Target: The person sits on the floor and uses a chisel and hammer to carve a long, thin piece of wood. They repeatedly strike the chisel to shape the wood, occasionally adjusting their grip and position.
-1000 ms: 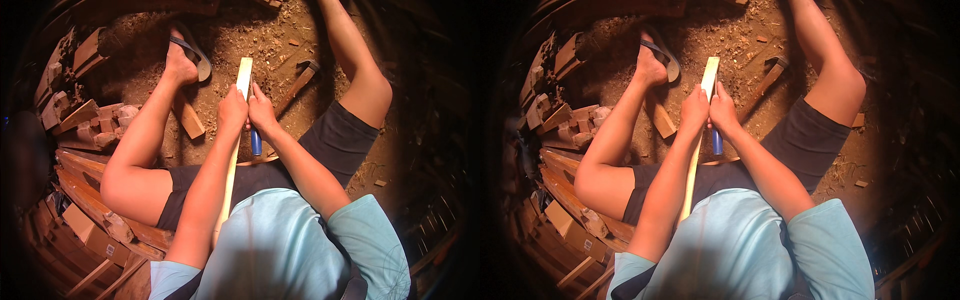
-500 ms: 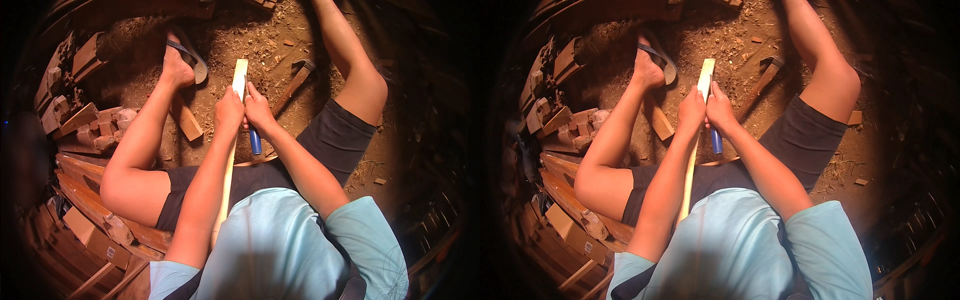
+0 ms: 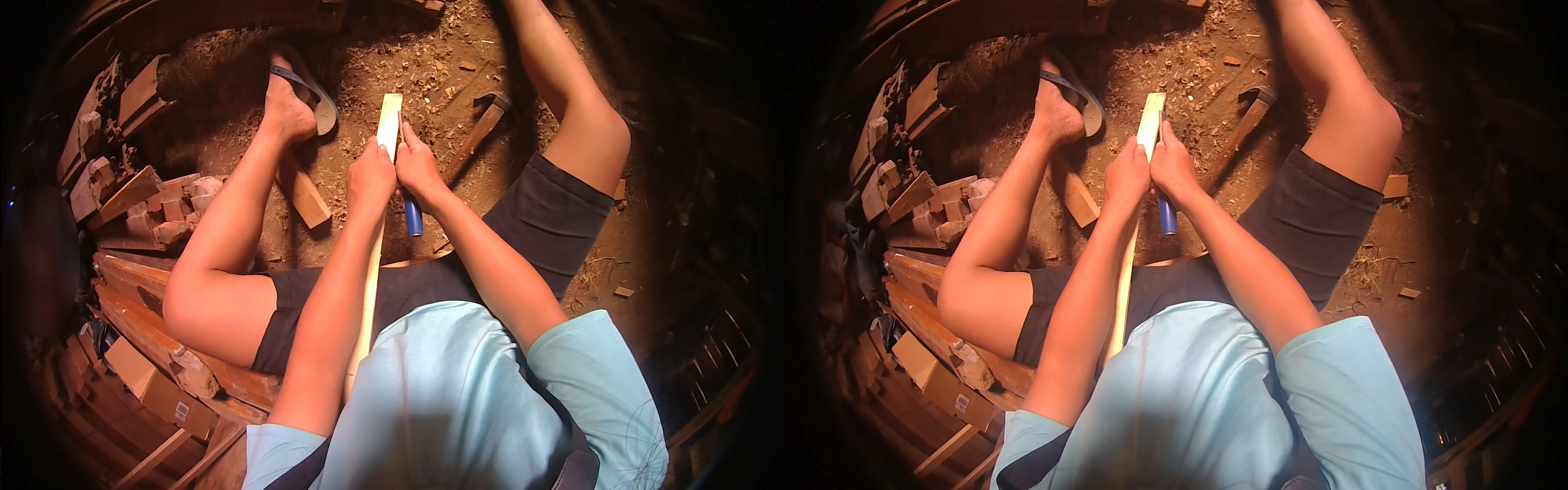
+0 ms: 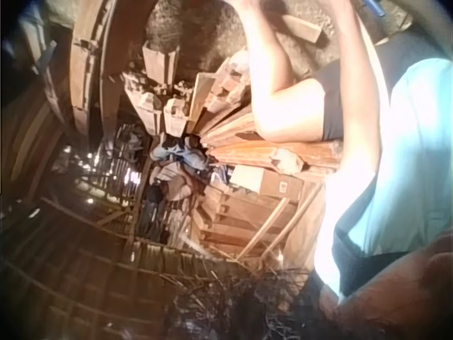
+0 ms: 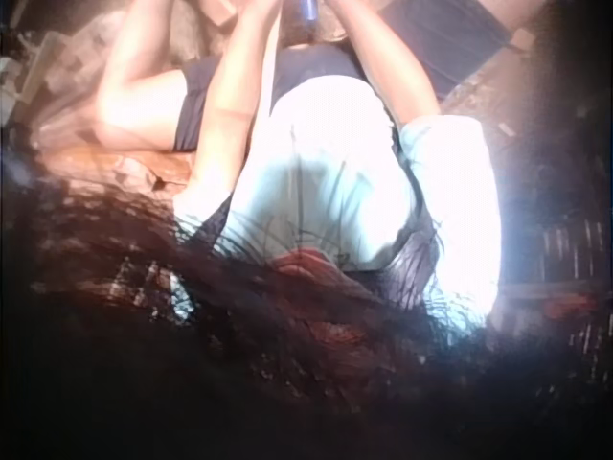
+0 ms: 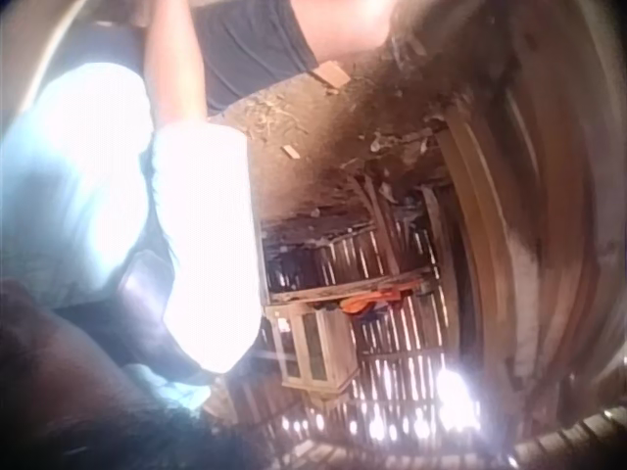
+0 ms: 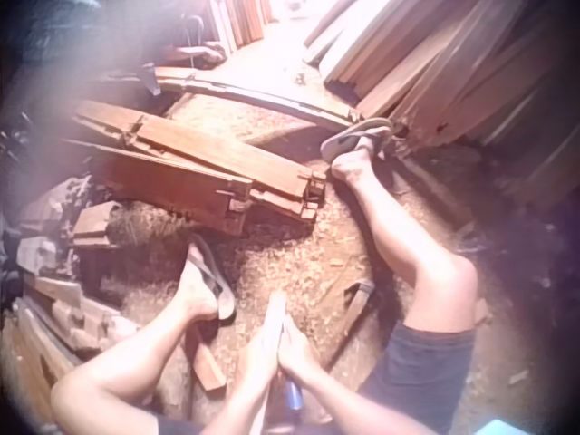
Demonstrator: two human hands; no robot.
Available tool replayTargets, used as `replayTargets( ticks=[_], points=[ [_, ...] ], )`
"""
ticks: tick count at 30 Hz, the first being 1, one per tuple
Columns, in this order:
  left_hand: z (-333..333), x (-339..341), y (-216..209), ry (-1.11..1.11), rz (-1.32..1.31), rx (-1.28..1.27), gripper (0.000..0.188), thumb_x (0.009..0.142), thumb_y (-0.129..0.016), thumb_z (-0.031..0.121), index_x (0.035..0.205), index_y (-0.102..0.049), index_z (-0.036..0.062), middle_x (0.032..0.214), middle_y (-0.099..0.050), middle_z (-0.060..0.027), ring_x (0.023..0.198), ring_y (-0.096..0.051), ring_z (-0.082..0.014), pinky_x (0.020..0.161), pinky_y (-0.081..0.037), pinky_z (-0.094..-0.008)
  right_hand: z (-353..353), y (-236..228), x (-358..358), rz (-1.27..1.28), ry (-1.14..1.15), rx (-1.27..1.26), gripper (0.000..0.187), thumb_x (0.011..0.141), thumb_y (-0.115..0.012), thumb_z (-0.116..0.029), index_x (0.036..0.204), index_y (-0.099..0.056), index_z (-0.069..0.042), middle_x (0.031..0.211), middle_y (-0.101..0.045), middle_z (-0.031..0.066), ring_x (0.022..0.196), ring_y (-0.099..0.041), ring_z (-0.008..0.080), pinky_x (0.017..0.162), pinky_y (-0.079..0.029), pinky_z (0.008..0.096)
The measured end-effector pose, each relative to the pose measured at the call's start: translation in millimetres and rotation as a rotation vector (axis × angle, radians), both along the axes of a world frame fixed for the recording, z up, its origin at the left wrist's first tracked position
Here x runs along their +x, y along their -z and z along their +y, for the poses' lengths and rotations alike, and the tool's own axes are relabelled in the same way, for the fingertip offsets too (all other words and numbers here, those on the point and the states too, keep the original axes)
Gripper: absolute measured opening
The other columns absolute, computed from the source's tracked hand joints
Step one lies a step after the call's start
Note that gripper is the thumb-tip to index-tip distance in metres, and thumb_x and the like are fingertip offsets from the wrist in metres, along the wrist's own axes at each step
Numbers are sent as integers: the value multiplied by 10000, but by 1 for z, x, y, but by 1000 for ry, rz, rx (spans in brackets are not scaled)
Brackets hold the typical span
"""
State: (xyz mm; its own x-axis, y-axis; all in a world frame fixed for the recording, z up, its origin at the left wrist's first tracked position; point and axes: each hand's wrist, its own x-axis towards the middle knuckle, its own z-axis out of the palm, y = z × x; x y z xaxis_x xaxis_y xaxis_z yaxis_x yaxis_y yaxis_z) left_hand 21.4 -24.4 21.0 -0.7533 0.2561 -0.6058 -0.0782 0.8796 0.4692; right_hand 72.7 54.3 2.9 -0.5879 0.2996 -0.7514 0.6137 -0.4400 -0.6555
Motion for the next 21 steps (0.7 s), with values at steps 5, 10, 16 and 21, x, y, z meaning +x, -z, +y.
replayTargets(
  ticks=[5,10,16,21],
  points=[
    [-6,3,12,48,165,-56,310,990,-382,273,1193,-545,104,725,-669,-152,695,-686,-311,685,-532,-440,-1,-24,7,-30,-29,-107,542,1000,-310,-149,1531,-201,-155,602,-503,31,426,-455,109,394,-440,277],
    [5,-2,-7,-54,-95,-7,346,992,-381,278,1270,-526,131,733,-675,-144,721,-687,-312,702,-531,-443,4,-4,-3,13,59,-98,538,997,-301,-151,1525,-205,-135,650,-531,49,427,-468,109,382,-441,283],
    [2,-2,-8,-34,-36,-37,364,989,-386,284,1275,-523,105,763,-680,-160,751,-686,-331,718,-529,-454,0,-14,3,-34,8,-131,547,995,-302,-148,1531,-194,-159,626,-519,38,426,-464,105,381,-440,278],
    [-7,0,11,24,84,-49,357,990,-377,289,1256,-533,110,733,-674,-157,724,-685,-327,708,-531,-462,-1,-8,4,-21,11,-134,533,1001,-298,-167,1527,-211,-169,627,-524,42,425,-467,106,380,-444,276]
  ],
)
